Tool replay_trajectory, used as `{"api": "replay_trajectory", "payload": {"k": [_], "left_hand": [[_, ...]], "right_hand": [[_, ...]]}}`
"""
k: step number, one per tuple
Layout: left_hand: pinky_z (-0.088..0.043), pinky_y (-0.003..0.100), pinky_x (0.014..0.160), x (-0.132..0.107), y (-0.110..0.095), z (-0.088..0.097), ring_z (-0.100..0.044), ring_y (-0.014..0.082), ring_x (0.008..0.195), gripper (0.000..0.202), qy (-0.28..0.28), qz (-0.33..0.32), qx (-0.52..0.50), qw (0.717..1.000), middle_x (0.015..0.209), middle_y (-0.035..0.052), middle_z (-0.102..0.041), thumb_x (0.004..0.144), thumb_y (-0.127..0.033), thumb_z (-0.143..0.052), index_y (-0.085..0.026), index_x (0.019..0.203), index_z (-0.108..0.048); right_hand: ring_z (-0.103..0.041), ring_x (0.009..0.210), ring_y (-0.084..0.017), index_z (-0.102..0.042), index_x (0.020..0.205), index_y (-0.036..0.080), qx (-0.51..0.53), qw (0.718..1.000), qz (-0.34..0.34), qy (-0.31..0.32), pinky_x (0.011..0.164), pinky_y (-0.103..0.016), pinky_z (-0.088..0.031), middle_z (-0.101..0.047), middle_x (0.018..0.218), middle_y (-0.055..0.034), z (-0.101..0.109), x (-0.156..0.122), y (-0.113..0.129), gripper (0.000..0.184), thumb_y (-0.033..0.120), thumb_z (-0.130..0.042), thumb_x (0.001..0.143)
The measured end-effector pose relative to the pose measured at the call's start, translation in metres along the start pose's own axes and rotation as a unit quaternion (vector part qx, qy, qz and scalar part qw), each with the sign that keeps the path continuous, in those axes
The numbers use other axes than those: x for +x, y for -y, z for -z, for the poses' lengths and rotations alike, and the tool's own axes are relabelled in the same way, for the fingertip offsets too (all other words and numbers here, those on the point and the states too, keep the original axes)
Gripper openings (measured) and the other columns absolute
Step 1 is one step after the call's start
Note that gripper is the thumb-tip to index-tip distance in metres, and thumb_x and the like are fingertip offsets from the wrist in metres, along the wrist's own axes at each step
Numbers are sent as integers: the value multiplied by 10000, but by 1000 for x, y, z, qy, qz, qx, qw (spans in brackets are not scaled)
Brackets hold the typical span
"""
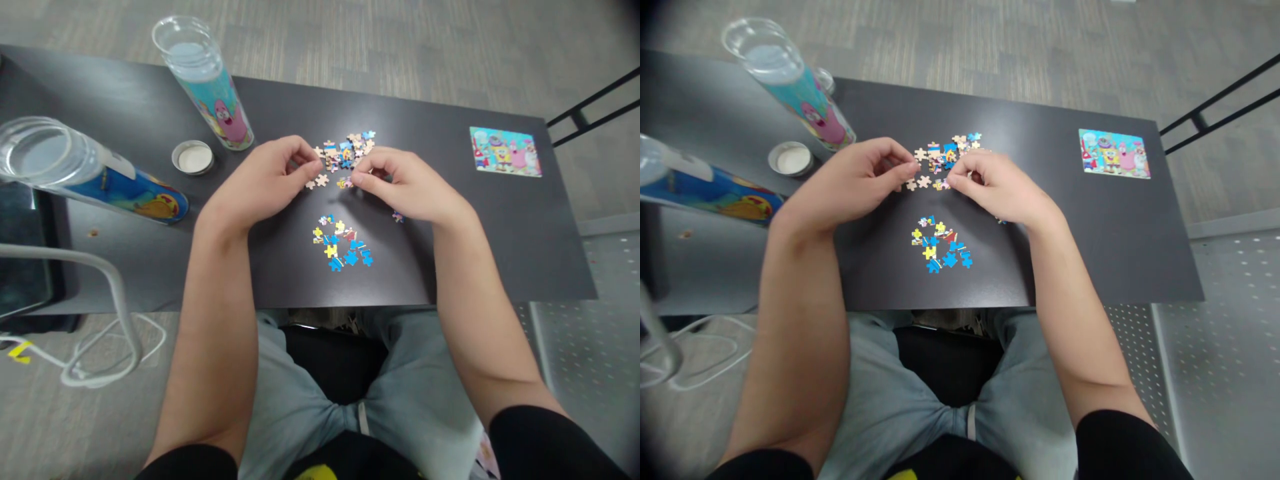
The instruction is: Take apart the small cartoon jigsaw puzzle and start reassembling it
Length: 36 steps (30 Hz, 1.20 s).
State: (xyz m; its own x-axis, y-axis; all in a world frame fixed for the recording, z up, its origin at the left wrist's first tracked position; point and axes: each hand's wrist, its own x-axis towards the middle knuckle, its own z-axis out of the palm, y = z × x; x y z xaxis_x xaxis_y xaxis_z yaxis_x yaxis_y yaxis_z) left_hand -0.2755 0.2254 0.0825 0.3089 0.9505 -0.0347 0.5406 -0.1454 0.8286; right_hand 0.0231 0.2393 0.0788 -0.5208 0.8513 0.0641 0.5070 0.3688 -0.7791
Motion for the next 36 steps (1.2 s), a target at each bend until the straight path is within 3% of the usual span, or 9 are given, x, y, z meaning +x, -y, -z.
{"api": "replay_trajectory", "payload": {"k": [3, 5, 8, 11, 15, 20, 27, 33, 36], "left_hand": [[-604, 484, 927, 2, 12, 8, -723, 291, 1015, 406, -18, 5, 43, 999, 953, 27, -778, 934, -635, -997, -327, 1137, -827], [-578, 489, 885, 5, 17, 12, -711, 291, 951, 471, -7, 10, 71, 997, 879, 17, -741, 857, -636, -1044, -323, 1152, -850], [-534, 491, 845, 9, 19, 15, -688, 283, 864, 492, 16, 22, 109, 994, 800, 5, -689, 852, -669, -1002, -290, 1141, -877], [-509, 483, 822, 11, 18, 15, -669, 275, 845, 517, 14, 27, 124, 992, 787, 5, -684, 845, -718, -984, -288, 1112, -880], [-494, 469, 802, 7, 13, 13, -654, 265, 872, 580, -1, 41, 90, 995, 830, 0, -719, 818, -761, -1028, -303, 1129, -855], [-528, 467, 904, 3, 4, 9, -609, 238, 969, 630, 8, 33, 51, 998, 963, 0, -783, 926, -828, -984, -262, 1145, -815], [-576, 493, 906, 8, 7, 3, -689, 266, 973, 509, 14, 7, -18, 1000, 1021, 26, -812, 924, -675, -1019, -276, 1158, -805], [-588, 481, 957, 6, -14, -7, -682, 241, 1007, 426, 1, -28, 3, 1000, 1076, 14, -869, 1034, -603, -938, -223, 1194, -833], [-589, 490, 944, 5, -27, -15, -705, 226, 984, 396, -17, -59, 3, 998, 1157, 6, -887, 1079, -577, -868, -242, 1291, -862]], "right_hand": [[-679, 966, -316, -840, 951, 308, -1, 999, -28, 21, 1000, -585, -598, -843, 1048, -106, 22, -10, -7, 459, 730, -963, 1083], [-670, 904, -308, -846, 942, 312, -3, 997, -66, 28, 930, -591, -604, -843, 1009, -118, 39, -20, -10, 516, 797, -989, 1047], [-701, 875, -317, -860, 928, 323, -8, 991, -133, 32, 826, -573, -611, -838, 966, -126, 61, -35, -9, 600, 905, -978, 1016], [-737, 951, -342, -868, 911, 337, -17, 986, -157, 52, 827, -563, -634, -858, 989, -128, 71, -42, -5, 634, 957, -981, 979], [-663, 904, -309, -864, 905, 346, -30, 984, -161, 72, 762, -519, -577, -828, 936, -98, 68, -41, -6, 604, 925, -1033, 938], [-704, 872, -258, -813, 972, 301, 8, 988, -152, 27, 794, -474, -538, -839, 937, -63, 62, -39, -17, 468, 714, -1021, 1048], [-671, 785, -244, -814, 1090, 281, -7, 993, -115, 29, 787, -472, -517, -770, 861, -30, 55, -33, -16, 205, 451, -924, 1118], [-735, 959, -334, -866, 1148, 304, -67, 996, -63, 16, 995, -565, -620, -850, 1042, -92, 41, -26, 2, 209, 499, -938, 1129], [-768, 1042, -335, -877, 1234, 312, -84, 996, -25, 4, 1068, -544, -646, -897, 1201, -80, 28, -18, 18, 240, 527, -933, 1144]]}}
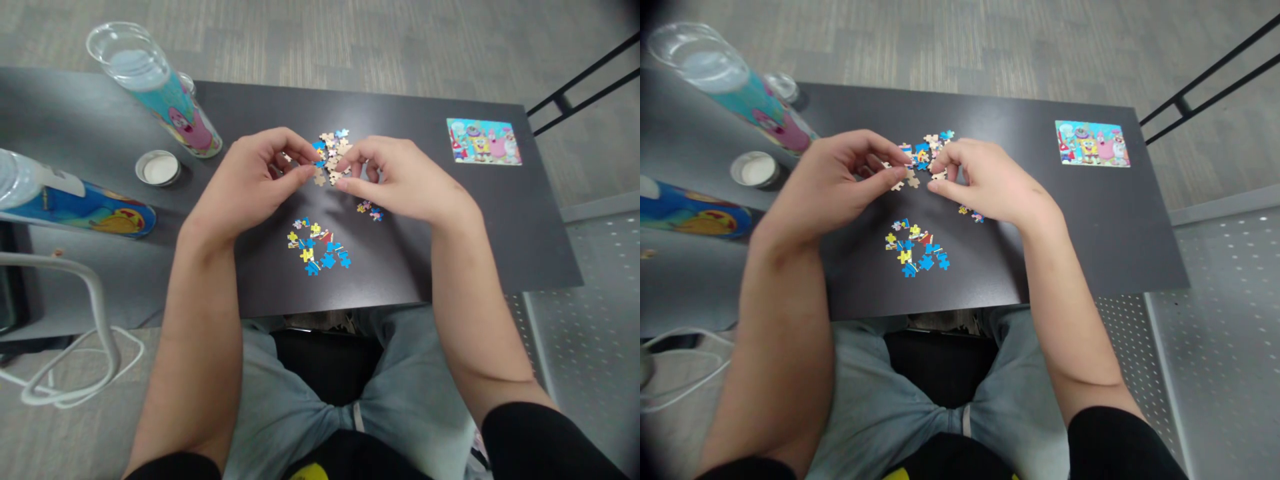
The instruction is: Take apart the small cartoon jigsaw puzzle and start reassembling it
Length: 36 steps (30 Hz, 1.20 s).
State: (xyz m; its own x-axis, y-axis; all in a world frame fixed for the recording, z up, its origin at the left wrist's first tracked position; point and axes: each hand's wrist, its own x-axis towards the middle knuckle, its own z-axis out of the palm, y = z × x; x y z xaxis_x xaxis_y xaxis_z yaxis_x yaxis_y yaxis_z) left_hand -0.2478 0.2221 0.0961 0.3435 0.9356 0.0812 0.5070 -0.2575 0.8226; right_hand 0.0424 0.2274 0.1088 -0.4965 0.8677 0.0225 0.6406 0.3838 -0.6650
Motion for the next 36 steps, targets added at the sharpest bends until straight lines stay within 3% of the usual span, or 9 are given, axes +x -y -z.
{"api": "replay_trajectory", "payload": {"k": [4, 6, 9, 13, 17, 23, 28, 33, 36], "left_hand": [[-574, 492, 886, 1, -9, -6, -754, 240, 1002, 442, -13, -20, -29, 999, 1150, 10, -885, 1050, -653, -878, -291, 1302, -863], [-573, 487, 874, 1, -8, -5, -761, 264, 1043, 534, -12, 0, -29, 1000, 1110, 20, -880, 1012, -760, -883, -296, 1273, -846], [-560, 479, 839, 2, 1, 0, -732, 277, 1000, 587, -14, 36, 6, 999, 1025, 31, -853, 960, -842, -893, -301, 1183, -843], [-549, 479, 812, 4, 22, 9, -682, 279, 916, 581, -15, 58, 66, 996, 991, 47, -816, 832, -834, -990, -315, 1036, -827], [-549, 475, 822, 8, 36, 12, -683, 310, 956, 591, -11, 64, 94, 993, 934, 48, -773, 784, -846, -1022, -336, 1015, -835], [-527, 467, 802, 9, 44, 12, -651, 302, 900, 438, -2, 54, 94, 994, 799, 32, -701, 844, -726, -1017, -343, 987, -861], [-486, 454, 729, 6, 43, 10, -630, 263, 812, 530, -1, 73, 49, 996, 811, 9, -736, 823, -772, -1052, -338, 1007, -810], [-544, 452, 801, 7, 28, 3, -616, 220, 863, 691, 15, 38, 0, 999, 1040, 12, -842, 805, -882, -1054, -306, 1080, -790], [-562, 449, 854, 6, 18, -1, -626, 209, 902, 654, 39, 17, -15, 999, 1101, 6, -858, 881, -859, -1022, -289, 1123, -813]], "right_hand": [[-770, 972, -306, -808, 1109, 318, 18, 999, 24, -28, 978, -493, -646, -905, 1121, -41, -11, 7, 13, 120, 389, -892, 1159], [-749, 909, -290, -755, 1018, 316, 21, 998, 45, -48, 930, -484, -626, -890, 1054, -35, -9, 6, 8, 169, 280, -880, 1127], [-683, 823, -253, -743, 954, 316, 15, 997, 45, -62, 865, -463, -583, -871, 1009, -24, 6, -1, -8, 220, 191, -892, 1056], [-639, 831, -227, -789, 927, 289, -56, 992, -26, -114, 865, -455, -495, -821, 941, -20, 28, -15, -33, 212, 121, -906, 981], [-677, 816, -254, -799, 939, 308, -45, 990, -101, -86, 875, -488, -534, -789, 845, -24, 35, -23, -47, 168, 231, -931, 1008], [-711, 865, -319, -881, 1028, 337, -1, 993, -119, 4, 882, -568, -600, -868, 882, -82, 42, -29, -54, 288, 601, -996, 1029], [-745, 886, -335, -884, 1058, 339, 25, 991, -128, 9, 837, -576, -614, -928, 1008, -109, 48, -33, -55, 381, 697, -1003, 1008], [-710, 879, -309, -862, 1117, 326, 25, 991, -129, 6, 852, -547, -589, -878, 927, -88, 43, -29, -60, 447, 725, -1030, 1007], [-697, 872, -294, -859, 1128, 309, 40, 991, -124, 17, 850, -524, -553, -876, 951, -86, 39, -25, -64, 449, 693, -1047, 993]]}}
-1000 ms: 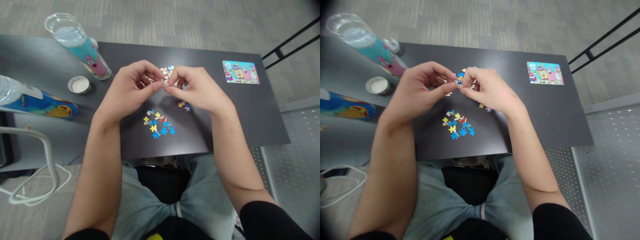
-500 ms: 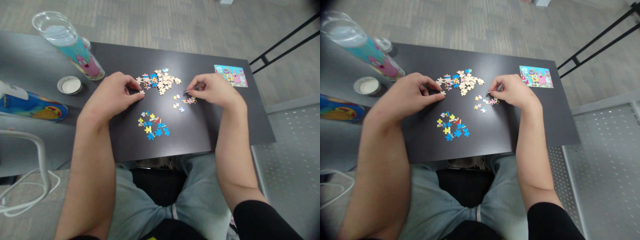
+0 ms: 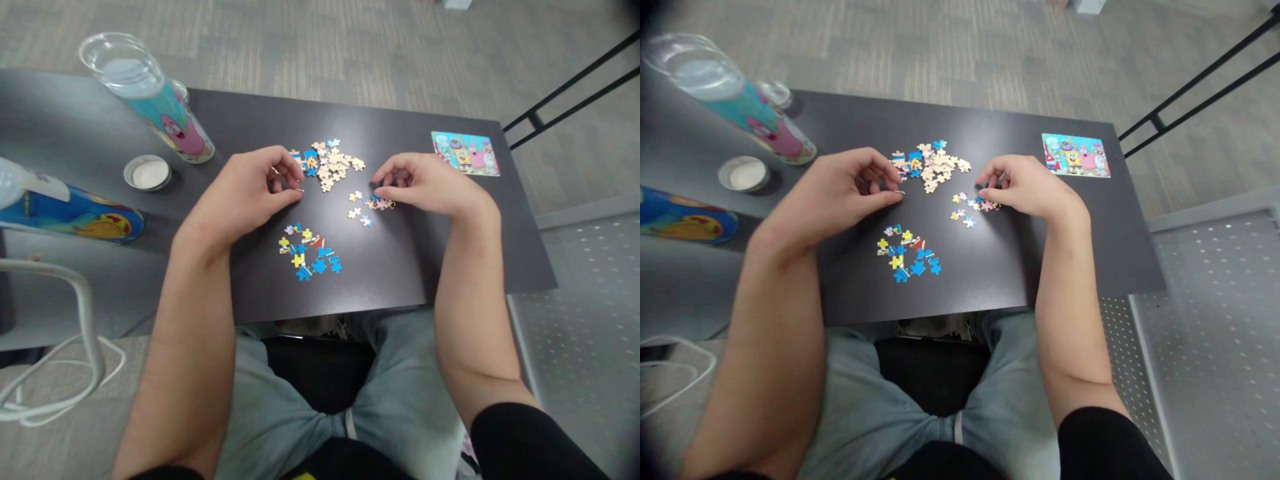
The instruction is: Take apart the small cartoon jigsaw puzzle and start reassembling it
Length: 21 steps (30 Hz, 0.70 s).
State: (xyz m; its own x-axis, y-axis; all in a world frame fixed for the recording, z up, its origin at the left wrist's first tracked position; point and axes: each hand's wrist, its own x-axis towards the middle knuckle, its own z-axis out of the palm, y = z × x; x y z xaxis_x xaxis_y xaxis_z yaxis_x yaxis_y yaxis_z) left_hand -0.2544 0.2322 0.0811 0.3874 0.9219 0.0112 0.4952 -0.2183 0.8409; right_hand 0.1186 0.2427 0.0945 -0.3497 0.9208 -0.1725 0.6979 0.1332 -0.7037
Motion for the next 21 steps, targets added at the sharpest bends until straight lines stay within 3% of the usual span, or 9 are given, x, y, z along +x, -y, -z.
{"api": "replay_trajectory", "payload": {"k": [5, 9, 13, 16, 19, 21], "left_hand": [[-582, 461, 849, -2, -2, 0, -667, 242, 942, 582, 26, 1, 6, 1000, 1134, 32, -873, 837, -770, -1030, -300, 1118, -833], [-598, 507, 931, -3, 2, 7, -651, 274, 975, 404, -47, 28, 38, 998, 1136, 42, -858, 935, -644, -948, -318, 1138, -822], [-572, 544, 1043, -2, 9, 13, -617, 266, 996, 345, -108, 36, 94, 989, 1207, 33, -804, 993, -572, -907, -306, 1193, -816], [-574, 545, 1067, 0, 19, 15, -626, 267, 1018, 412, -108, 51, 107, 987, 1202, 38, -768, 983, -575, -941, -292, 1255, -815], [-584, 554, 1087, 2, 28, 12, -656, 278, 1026, 407, -113, 50, 121, 985, 1254, 65, -759, 970, -528, -947, -297, 1285, -831], [-582, 569, 1108, 2, 32, 9, -676, 292, 1026, 358, -119, 42, 127, 984, 1303, 87, -757, 969, -481, -929, -307, 1271, -852]], "right_hand": [[-712, 866, -315, -861, 1102, 322, -18, 1000, 9, 5, 882, -543, -570, -859, 944, -85, -3, 0, 12, 343, 627, -1003, 1039], [-765, 966, -345, -930, 1120, 335, -63, 995, 74, 11, 1000, -577, -623, -897, 1079, -105, -17, -1, 38, 154, 479, -876, 1125], [-827, 1129, -350, -967, 1549, 323, -102, 975, 185, 68, 1115, -537, -635, -901, 1254, -102, -49, 7, 59, 415, 326, -744, 1199], [-846, 1263, -383, -965, 1594, 271, -128, 966, 198, 107, 1186, -538, -633, -910, 1389, -159, -61, 11, 67, 434, 284, -719, 1238], [-877, 1197, -379, -982, 1592, 231, -120, 965, 178, 151, 1174, -549, -653, -929, 1351, -179, -52, 8, 63, 446, 318, -715, 1246], [-894, 1122, -352, -1022, 1515, 375, -102, 971, 147, 156, 1137, -550, -678, -953, 1286, -103, -38, 2, 53, 386, 385, -760, 1232]]}}
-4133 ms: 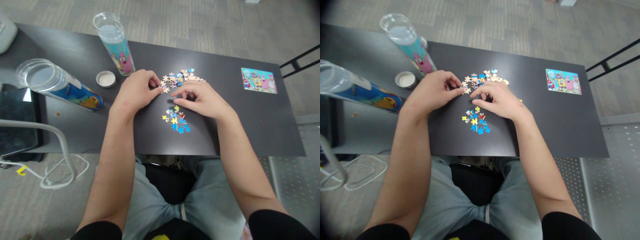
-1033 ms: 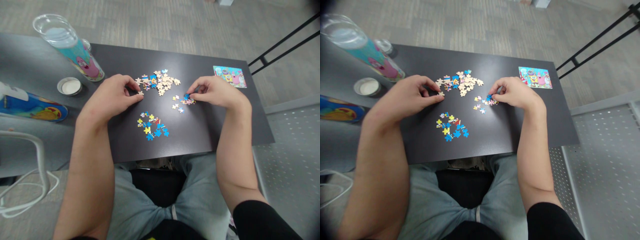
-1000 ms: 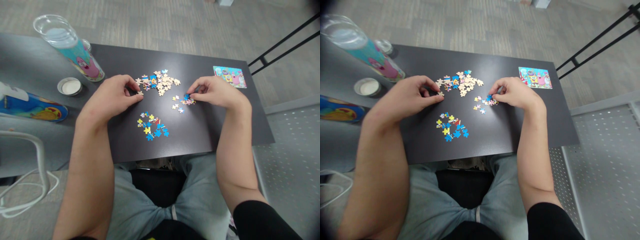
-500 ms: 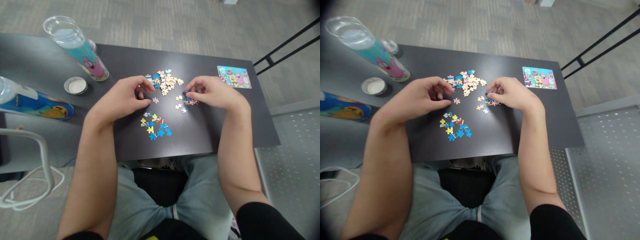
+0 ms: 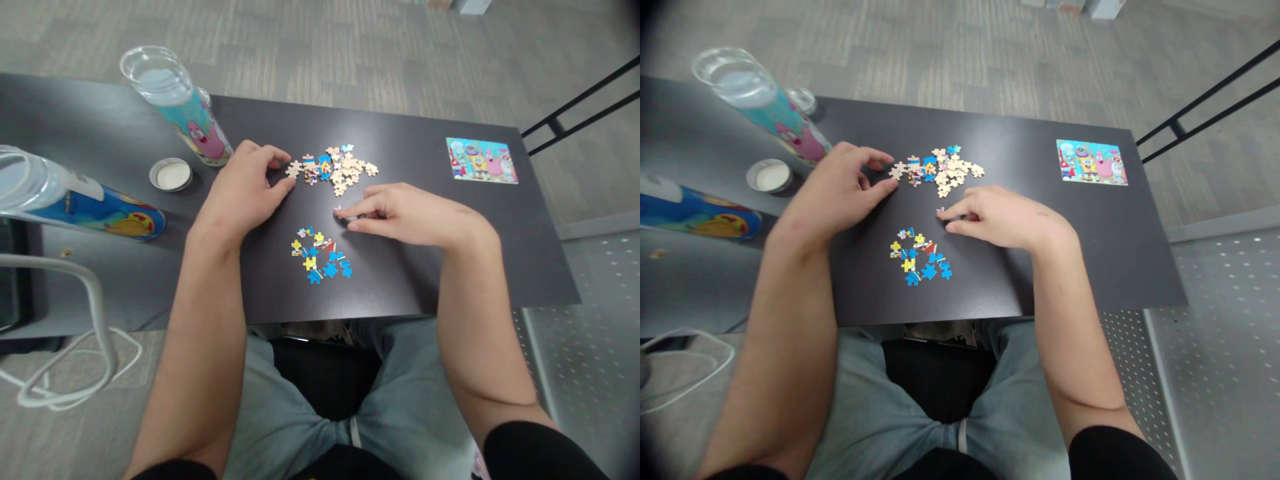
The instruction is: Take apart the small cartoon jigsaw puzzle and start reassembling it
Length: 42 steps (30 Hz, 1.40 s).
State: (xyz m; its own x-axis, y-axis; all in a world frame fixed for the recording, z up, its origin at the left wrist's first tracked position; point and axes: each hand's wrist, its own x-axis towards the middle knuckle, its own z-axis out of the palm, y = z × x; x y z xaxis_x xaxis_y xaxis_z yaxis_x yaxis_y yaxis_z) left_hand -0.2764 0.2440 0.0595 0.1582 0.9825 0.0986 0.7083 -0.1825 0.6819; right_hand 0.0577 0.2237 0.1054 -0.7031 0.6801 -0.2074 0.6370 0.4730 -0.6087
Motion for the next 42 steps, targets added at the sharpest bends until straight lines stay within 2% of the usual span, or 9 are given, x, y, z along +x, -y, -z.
{"api": "replay_trajectory", "payload": {"k": [6, 12, 17, 21, 24, 28, 35, 38, 42], "left_hand": [[-565, 516, 947, -3, -6, -6, -647, 274, 927, 259, -8, 1, 0, 1000, 1242, 76, -757, 963, -528, -937, -336, 1126, -877], [-550, 488, 861, -6, -17, -1, -648, 267, 882, 251, 8, -1, -21, 1000, 1050, 42, -813, 970, -542, -926, -332, 1062, -824], [-572, 452, 821, -7, -23, 1, -665, 227, 848, 321, 59, -5, -100, 993, 1089, 29, -879, 905, -528, -977, -318, 1098, -828], [-585, 442, 812, -7, -25, 4, -680, 235, 876, 474, 109, -10, -122, 987, 1131, 34, -887, 810, -595, -1052, -326, 1136, -836], [-605, 467, 862, -6, -24, 6, -684, 270, 941, 400, 71, -3, -92, 993, 1103, 44, -861, 902, -631, -994, -332, 1107, -825], [-623, 537, 997, -4, -19, 0, -672, 296, 994, 224, -14, 8, -23, 1000, 1224, 75, -819, 1020, -514, -891, -328, 1125, -823], [-602, 560, 1026, -4, -19, -13, -722, 306, 1010, 200, -12, 18, 46, 999, 1393, 92, -783, 1018, -426, -884, -354, 1205, -893], [-603, 526, 962, -6, -22, -10, -722, 283, 958, 174, -7, 18, 45, 999, 1337, 83, -828, 1011, -407, -880, -331, 1166, -862], [-585, 479, 876, -7, -21, -2, -716, 257, 875, 240, 16, 31, -21, 999, 1163, 47, -875, 966, -455, -925, -306, 1100, -793]], "right_hand": [[-932, 1133, -396, -1074, 1264, 471, 66, 995, -61, -32, 1072, -636, -709, -998, 1240, -46, 17, -35, -27, 226, 526, -872, 1176], [-889, 1050, -363, -1013, 1060, 486, 68, 993, -38, -90, 955, -595, -692, -955, 1137, -28, 14, -23, -8, 139, 521, -910, 1145], [-797, 951, -345, -930, 1254, 364, 17, 993, -29, -109, 890, -533, -595, -833, 995, -45, -5, 5, -4, 156, 341, -875, 1110], [-767, 1023, -335, -799, 1251, 284, -23, 986, -32, -159, 869, -491, -521, -816, 1121, -76, -20, 16, -18, 191, 263, -856, 1069], [-757, 1022, -332, -770, 1216, 310, -19, 986, -33, -163, 905, -479, -542, -793, 1102, -58, -19, 13, -32, 209, 286, -892, 1048], [-761, 1023, -368, -783, 1202, 337, -5, 984, -38, -173, 960, -519, -588, -793, 1075, -69, -10, 3, -47, 229, 282, -908, 1018], [-745, 1017, -339, -844, 1316, 289, -10, 985, 0, -174, 984, -502, -600, -795, 1139, -89, -13, 9, -27, 209, 309, -839, 1107], [-735, 1024, -305, -873, 1412, 248, -20, 988, 37, -150, 1002, -466, -600, -796, 1212, -95, -20, 18, -18, 283, 303, -807, 1143], [-743, 1037, -333, -904, 1512, 284, -28, 988, 49, -147, 996, -482, -637, -801, 1207, -103, -26, 23, -16, 355, 320, -789, 1178]]}}
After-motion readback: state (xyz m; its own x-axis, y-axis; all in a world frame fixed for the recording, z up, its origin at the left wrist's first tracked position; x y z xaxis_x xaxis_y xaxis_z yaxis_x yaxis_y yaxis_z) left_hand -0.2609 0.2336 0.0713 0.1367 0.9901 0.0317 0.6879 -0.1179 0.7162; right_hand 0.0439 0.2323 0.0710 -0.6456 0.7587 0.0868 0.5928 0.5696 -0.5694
